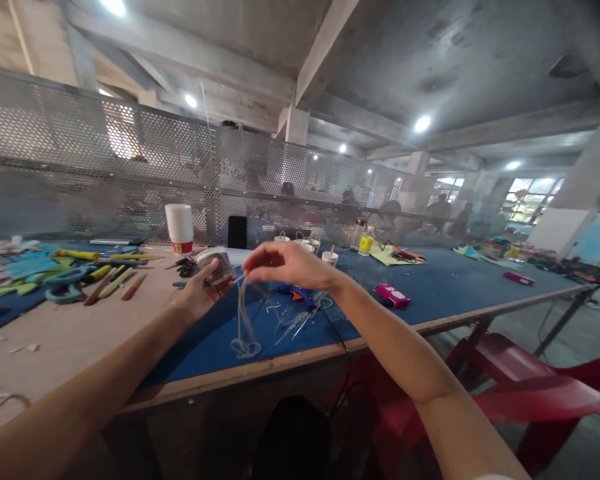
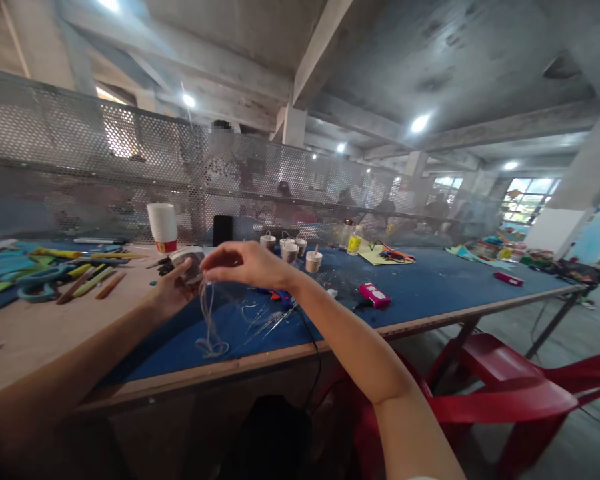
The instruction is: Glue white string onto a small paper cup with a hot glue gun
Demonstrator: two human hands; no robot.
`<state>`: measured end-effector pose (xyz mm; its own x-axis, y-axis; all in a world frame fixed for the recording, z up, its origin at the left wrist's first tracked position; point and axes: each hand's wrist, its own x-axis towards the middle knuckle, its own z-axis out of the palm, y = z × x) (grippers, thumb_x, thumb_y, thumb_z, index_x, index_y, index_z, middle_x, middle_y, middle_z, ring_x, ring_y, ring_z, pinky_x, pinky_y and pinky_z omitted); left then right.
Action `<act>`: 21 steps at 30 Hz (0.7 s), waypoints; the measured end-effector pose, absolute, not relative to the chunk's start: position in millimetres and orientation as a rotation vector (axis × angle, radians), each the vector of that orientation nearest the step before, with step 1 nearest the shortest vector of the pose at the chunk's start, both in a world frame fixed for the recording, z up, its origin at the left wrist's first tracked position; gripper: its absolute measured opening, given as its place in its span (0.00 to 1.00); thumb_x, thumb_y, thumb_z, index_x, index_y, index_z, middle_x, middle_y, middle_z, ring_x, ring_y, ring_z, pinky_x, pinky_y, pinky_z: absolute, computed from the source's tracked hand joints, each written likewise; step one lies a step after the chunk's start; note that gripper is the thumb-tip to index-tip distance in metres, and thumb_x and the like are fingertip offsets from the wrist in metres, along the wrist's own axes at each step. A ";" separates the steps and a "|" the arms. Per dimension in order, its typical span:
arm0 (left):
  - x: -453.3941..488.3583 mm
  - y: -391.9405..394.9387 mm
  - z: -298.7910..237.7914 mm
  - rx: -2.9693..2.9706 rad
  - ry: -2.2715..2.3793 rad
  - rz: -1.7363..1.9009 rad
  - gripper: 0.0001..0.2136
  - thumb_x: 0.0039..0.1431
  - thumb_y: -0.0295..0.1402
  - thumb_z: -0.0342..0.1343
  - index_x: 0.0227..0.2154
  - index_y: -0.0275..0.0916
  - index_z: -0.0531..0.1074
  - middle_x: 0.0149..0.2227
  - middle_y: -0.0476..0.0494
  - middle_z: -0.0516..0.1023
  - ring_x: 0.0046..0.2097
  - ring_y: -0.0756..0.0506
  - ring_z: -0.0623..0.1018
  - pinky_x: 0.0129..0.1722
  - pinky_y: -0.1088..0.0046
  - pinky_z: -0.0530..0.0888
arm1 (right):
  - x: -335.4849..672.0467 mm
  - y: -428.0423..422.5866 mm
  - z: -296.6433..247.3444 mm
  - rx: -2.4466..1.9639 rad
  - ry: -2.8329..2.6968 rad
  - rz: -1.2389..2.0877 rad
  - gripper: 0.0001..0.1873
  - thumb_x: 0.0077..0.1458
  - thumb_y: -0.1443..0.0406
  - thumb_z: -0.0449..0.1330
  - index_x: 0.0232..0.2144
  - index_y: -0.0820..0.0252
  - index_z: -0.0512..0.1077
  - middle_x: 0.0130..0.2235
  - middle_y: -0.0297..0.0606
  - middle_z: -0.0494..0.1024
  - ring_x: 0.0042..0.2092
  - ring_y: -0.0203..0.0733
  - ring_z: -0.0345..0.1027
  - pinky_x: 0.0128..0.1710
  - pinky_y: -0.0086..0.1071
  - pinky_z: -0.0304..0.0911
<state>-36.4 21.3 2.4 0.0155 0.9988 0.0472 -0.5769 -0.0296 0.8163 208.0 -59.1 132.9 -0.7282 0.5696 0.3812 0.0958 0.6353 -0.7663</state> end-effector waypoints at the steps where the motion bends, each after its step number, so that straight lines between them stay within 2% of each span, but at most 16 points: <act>1: -35.9 20.6 2.6 0.787 0.709 1.445 0.05 0.64 0.33 0.57 0.39 0.38 0.74 0.30 0.45 0.81 0.30 0.48 0.80 0.31 0.74 0.77 | 207.0 -54.3 125.4 -0.519 -2.334 1.028 0.14 0.54 0.61 0.67 0.42 0.60 0.77 0.43 0.39 0.81 0.46 0.39 0.74 0.51 0.33 0.67; 3: -34.8 19.4 3.0 0.791 0.721 1.436 0.05 0.64 0.33 0.57 0.39 0.37 0.75 0.31 0.44 0.82 0.31 0.47 0.81 0.32 0.74 0.78 | 213.0 -42.2 109.3 -0.641 -2.471 1.006 0.14 0.56 0.59 0.65 0.43 0.61 0.78 0.43 0.40 0.81 0.45 0.40 0.75 0.49 0.33 0.67; 5: -33.9 18.8 2.9 0.805 0.731 1.424 0.06 0.64 0.32 0.57 0.40 0.37 0.75 0.33 0.42 0.82 0.32 0.46 0.82 0.32 0.73 0.79 | 227.4 -27.8 93.8 -0.926 -2.488 0.852 0.14 0.59 0.58 0.63 0.43 0.60 0.78 0.38 0.40 0.82 0.39 0.41 0.77 0.43 0.33 0.69; 6: -33.5 18.5 2.8 0.813 0.731 1.420 0.06 0.64 0.31 0.56 0.41 0.36 0.75 0.33 0.42 0.83 0.32 0.45 0.82 0.31 0.73 0.79 | 236.2 -20.3 86.6 -1.106 -2.437 0.651 0.12 0.60 0.59 0.62 0.41 0.59 0.79 0.37 0.40 0.82 0.38 0.42 0.77 0.41 0.33 0.68; 8: -33.0 18.3 2.0 0.828 0.715 1.408 0.07 0.64 0.30 0.56 0.42 0.37 0.75 0.34 0.42 0.83 0.32 0.45 0.83 0.30 0.73 0.79 | 253.5 -5.3 73.2 -1.439 -2.283 0.103 0.08 0.58 0.63 0.63 0.38 0.59 0.80 0.44 0.44 0.81 0.44 0.47 0.76 0.43 0.34 0.66; 10: -32.8 18.1 0.9 0.840 0.699 1.385 0.08 0.63 0.30 0.57 0.43 0.37 0.75 0.35 0.41 0.83 0.33 0.44 0.83 0.31 0.73 0.80 | 266.6 8.9 60.8 -1.628 -2.209 -0.142 0.11 0.61 0.59 0.60 0.37 0.58 0.79 0.47 0.46 0.80 0.47 0.49 0.75 0.45 0.35 0.65; 13: -32.6 17.7 -0.7 0.859 0.675 1.350 0.09 0.63 0.30 0.58 0.45 0.37 0.75 0.37 0.40 0.84 0.36 0.43 0.84 0.33 0.71 0.81 | 275.4 27.2 44.6 -1.839 -2.329 0.056 0.20 0.57 0.49 0.62 0.28 0.58 0.79 0.34 0.43 0.82 0.41 0.49 0.76 0.39 0.33 0.65; 15: -32.0 16.8 -1.2 0.865 0.663 1.337 0.09 0.64 0.29 0.56 0.45 0.37 0.76 0.38 0.40 0.84 0.37 0.42 0.84 0.34 0.70 0.81 | 276.1 36.5 36.1 -1.903 -2.345 0.121 0.21 0.50 0.47 0.66 0.23 0.58 0.77 0.27 0.42 0.80 0.37 0.50 0.76 0.36 0.32 0.65; 18: -30.3 14.2 -0.8 0.870 0.664 1.317 0.09 0.64 0.28 0.56 0.44 0.36 0.76 0.38 0.39 0.84 0.37 0.42 0.84 0.33 0.71 0.81 | 276.0 44.0 27.3 -1.938 -2.329 0.152 0.22 0.45 0.46 0.68 0.21 0.57 0.76 0.24 0.43 0.78 0.35 0.52 0.76 0.33 0.34 0.65; 21: -28.5 11.5 0.2 0.855 0.641 1.313 0.07 0.62 0.29 0.58 0.42 0.35 0.77 0.37 0.39 0.84 0.37 0.42 0.84 0.33 0.71 0.81 | 278.6 43.6 20.3 -1.949 -2.289 0.171 0.23 0.47 0.45 0.66 0.20 0.57 0.74 0.24 0.43 0.77 0.34 0.52 0.76 0.33 0.34 0.64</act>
